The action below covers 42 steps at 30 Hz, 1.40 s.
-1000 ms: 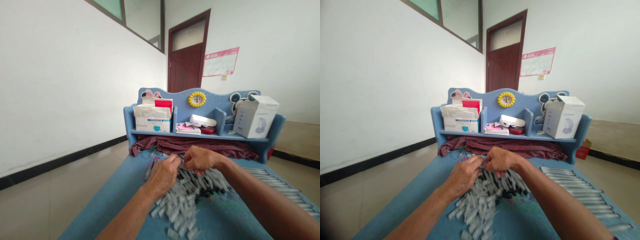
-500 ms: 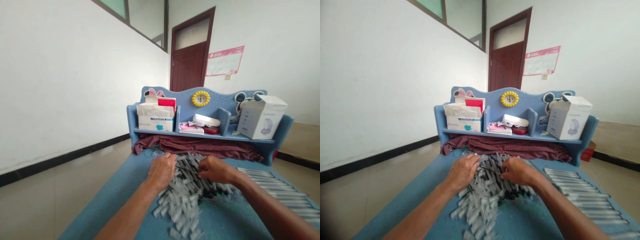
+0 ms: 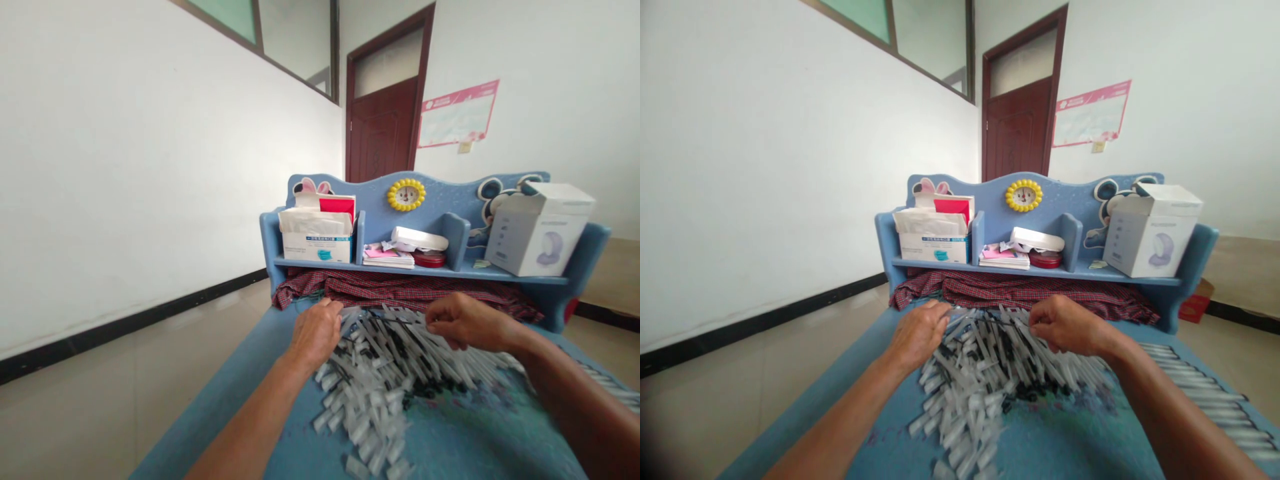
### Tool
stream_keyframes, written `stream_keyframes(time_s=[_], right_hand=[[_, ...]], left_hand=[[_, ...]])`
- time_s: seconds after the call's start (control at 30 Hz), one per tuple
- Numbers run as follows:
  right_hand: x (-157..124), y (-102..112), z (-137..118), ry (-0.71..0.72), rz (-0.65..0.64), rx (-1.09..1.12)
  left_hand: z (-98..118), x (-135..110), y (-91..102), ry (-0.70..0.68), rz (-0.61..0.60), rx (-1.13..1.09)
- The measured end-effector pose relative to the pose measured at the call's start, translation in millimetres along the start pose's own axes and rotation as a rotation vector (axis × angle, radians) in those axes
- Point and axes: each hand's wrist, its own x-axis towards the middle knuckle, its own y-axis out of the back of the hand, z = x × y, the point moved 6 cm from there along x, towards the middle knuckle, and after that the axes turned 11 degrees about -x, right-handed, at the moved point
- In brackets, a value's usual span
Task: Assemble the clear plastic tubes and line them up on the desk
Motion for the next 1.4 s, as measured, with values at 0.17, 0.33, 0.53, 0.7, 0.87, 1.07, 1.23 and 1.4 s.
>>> stream_keyframes(time_s=[0.17,0.33,0.53,0.7,0.87,1.07,1.23,1.4], right_hand=[[-6,11,4,0.001,0.048,-0.006],[-6,11,3,-0.001,0.052,-0.046],[-6,8,-5,-0.003,0.04,-0.072],[-9,11,-9,0.02,0.062,-0.083],[-10,12,-7,0.024,0.052,-0.026],[-7,2,-30,0.103,0.134,0.044],[-7,-1,-50,0.196,0.247,0.029],[-8,-1,-44,0.189,0.185,-0.034]], left_hand=[[1,-1,-1.5,-0.01,-0.019,0.006],[5,-1,-4.9,-0.031,-0.049,0.003],[12,-2,-9.2,-0.082,-0.094,0.02],[17,-4,-7.1,-0.101,-0.127,0.086],[24,-6,-7.4,-0.183,-0.125,0.037],[38,-10,-15.0,-0.297,-0.151,-0.179],[46,-10,-10.3,-0.287,-0.163,-0.474],[37,-5,-6.6,-0.138,-0.125,-0.698]])
